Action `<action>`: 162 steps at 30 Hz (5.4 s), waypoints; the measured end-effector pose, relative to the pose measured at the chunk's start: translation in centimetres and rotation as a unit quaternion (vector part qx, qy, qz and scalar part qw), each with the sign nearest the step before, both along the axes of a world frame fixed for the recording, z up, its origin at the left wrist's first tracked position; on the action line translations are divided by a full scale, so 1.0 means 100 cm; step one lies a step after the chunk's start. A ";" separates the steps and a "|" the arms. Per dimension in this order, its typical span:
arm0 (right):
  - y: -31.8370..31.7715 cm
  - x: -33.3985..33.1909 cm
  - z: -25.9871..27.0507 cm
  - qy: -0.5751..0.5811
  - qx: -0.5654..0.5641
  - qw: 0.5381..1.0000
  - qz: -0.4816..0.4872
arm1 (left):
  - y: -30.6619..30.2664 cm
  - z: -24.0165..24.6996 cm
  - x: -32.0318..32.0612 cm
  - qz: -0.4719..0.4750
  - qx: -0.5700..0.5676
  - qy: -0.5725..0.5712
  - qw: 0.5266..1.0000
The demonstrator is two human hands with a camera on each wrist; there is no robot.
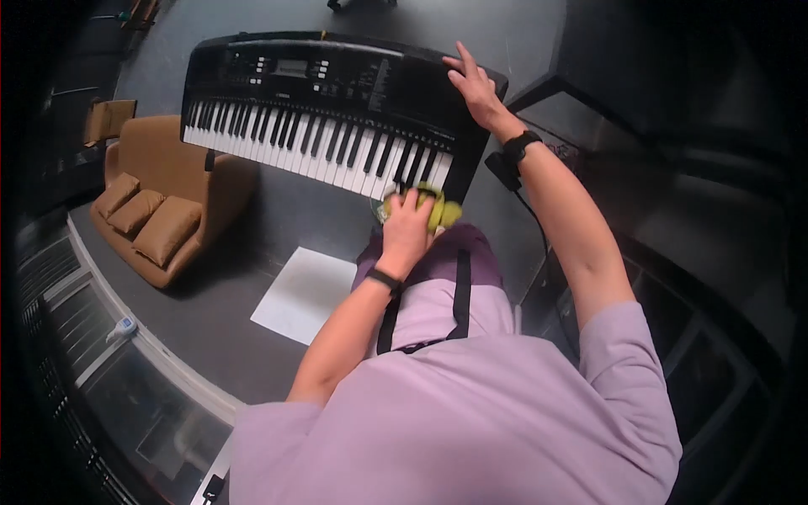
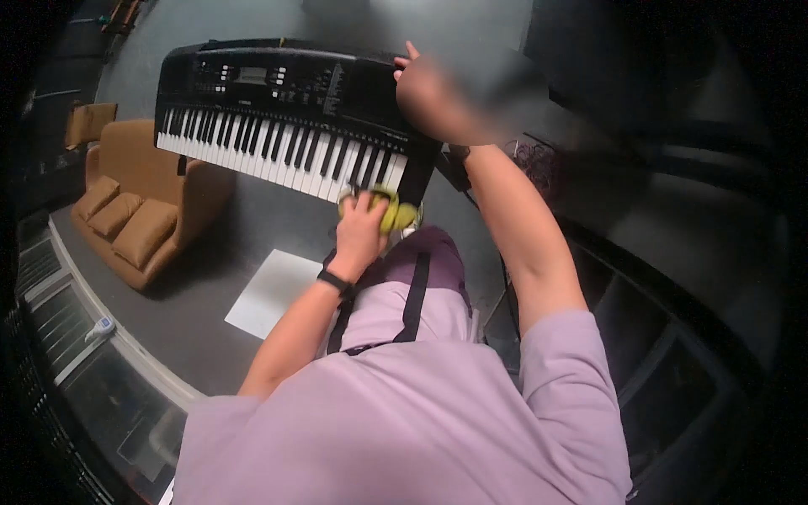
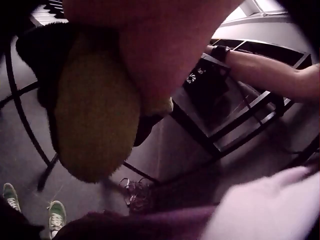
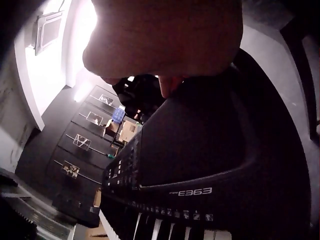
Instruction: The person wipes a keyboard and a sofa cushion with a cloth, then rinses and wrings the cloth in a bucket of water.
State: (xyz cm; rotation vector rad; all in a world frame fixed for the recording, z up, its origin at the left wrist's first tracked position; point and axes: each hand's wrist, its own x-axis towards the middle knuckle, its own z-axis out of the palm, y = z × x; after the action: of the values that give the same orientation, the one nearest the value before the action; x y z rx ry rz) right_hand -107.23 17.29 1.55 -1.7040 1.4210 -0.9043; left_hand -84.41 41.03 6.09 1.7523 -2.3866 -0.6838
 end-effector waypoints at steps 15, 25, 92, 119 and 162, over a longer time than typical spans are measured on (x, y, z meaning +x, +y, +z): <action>-0.002 -0.011 0.027 -0.326 0.180 0.928 0.018 | -0.098 -0.001 -0.073 -0.073 -0.135 0.043 0.987; 0.001 -0.016 -0.001 -0.310 0.082 0.946 0.043 | 0.033 -0.017 0.029 -0.179 0.082 0.004 0.981; 0.025 0.067 0.031 0.260 -0.068 0.952 -0.149 | -0.349 0.031 0.102 -0.128 -0.103 0.021 0.986; 0.012 0.255 -0.014 0.421 0.018 0.832 -0.362 | -0.529 -0.013 0.534 0.044 -0.237 -0.141 0.960; -0.085 0.481 0.157 -0.345 0.061 0.875 -0.334 | -0.364 0.117 0.399 0.036 0.000 0.371 0.928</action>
State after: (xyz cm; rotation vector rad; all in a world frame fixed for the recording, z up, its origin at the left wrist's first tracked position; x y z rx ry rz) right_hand -59.11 8.76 17.21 -0.6265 1.4969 -1.5545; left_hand -44.47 4.68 17.76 1.2427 -1.7859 -1.0907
